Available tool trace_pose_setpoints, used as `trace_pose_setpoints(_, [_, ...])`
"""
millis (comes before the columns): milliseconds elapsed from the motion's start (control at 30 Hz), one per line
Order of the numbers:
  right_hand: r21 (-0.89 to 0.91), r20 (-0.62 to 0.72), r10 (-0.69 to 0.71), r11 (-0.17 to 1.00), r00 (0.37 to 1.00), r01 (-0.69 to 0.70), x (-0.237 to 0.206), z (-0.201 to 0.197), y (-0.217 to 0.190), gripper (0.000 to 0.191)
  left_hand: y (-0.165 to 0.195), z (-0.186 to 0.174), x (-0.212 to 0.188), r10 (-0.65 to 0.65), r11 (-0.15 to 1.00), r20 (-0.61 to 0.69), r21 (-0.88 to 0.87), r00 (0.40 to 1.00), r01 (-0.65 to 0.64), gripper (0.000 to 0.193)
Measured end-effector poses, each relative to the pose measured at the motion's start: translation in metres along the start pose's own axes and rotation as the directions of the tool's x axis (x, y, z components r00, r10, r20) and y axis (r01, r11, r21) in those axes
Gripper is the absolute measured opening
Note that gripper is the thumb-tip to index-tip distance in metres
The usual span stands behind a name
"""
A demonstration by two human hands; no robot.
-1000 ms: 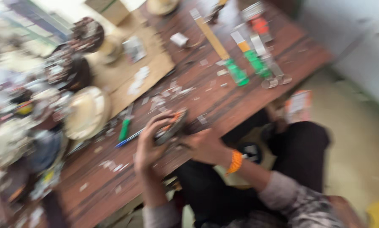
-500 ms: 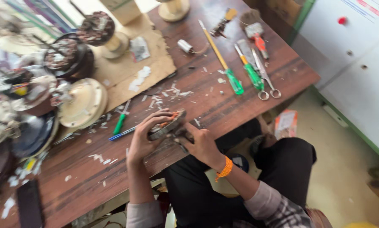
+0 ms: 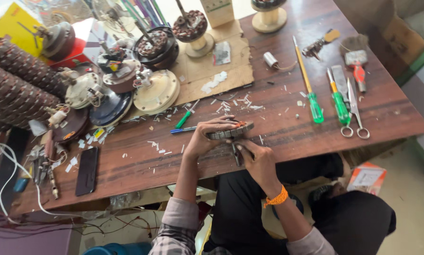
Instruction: The person sits at a workbench working on a motor armature, pressing and seating copper wire coils into the slots around the armature by hand, rotating the armature to reach different sections. They briefly pick up a marker and reach toward a cabinet before returning to the armature.
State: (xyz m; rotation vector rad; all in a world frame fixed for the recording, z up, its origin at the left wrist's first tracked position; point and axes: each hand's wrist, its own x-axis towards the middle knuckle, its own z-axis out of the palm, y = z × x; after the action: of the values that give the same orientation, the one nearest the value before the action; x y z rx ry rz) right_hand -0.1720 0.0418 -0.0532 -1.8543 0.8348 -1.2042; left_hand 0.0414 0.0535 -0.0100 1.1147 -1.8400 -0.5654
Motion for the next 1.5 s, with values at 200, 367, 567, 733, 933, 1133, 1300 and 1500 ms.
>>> trace_pose_setpoints(200, [-0.070, -0.019, -0.003, 0.998, 1.000, 0.002, -0.001, 0.006, -0.004, 0.012, 0.004, -0.012, -0.003, -0.071, 0.995, 0.031, -0.071, 0.997, 0.073, 0.078])
trace_pose_setpoints(367, [-0.061, -0.044, 0.044, 0.997, 0.998, -0.047, 0.001, 0.009, -0.007, 0.015, 0.015, -0.014, -0.005, -0.264, 0.963, -0.022, -0.072, 0.964, 0.261, 0.092])
trace_pose_setpoints(567, [-0.103, -0.065, -0.006, 0.995, 0.998, 0.000, -0.005, 0.007, 0.001, 0.017, 0.008, -0.003, -0.015, 0.047, 0.998, -0.167, 0.043, 0.985, -0.040, 0.063])
trace_pose_setpoints(733, [0.097, 0.205, 0.298, 0.941, 0.932, -0.323, -0.005, -0.025, 0.006, 0.017, 0.005, 0.006, -0.022, -0.018, 0.977, -0.136, 0.210, 0.991, 0.046, 0.048])
trace_pose_setpoints(933, [0.121, 0.333, 0.278, 0.935, 0.901, -0.333, 0.001, -0.070, -0.014, 0.010, 0.020, 0.013, -0.016, -0.001, 0.974, -0.134, 0.224, 0.991, 0.032, 0.037])
trace_pose_setpoints(1133, [0.029, 0.289, 0.184, 0.979, 0.940, -0.200, 0.009, -0.070, -0.046, 0.009, 0.028, 0.018, -0.016, 0.020, 0.972, -0.123, 0.235, 0.992, 0.010, 0.039])
trace_pose_setpoints(1300, [-0.158, 0.220, 0.083, 0.986, 0.972, -0.048, 0.038, -0.058, -0.062, 0.008, 0.031, 0.021, -0.011, 0.034, 0.971, -0.130, 0.240, 0.991, -0.002, 0.040])
trace_pose_setpoints(1500, [-0.055, 0.290, 0.093, 0.995, 0.953, -0.081, 0.045, -0.059, -0.075, 0.007, 0.028, 0.024, -0.011, 0.093, 0.970, -0.160, 0.239, 0.983, -0.053, 0.040])
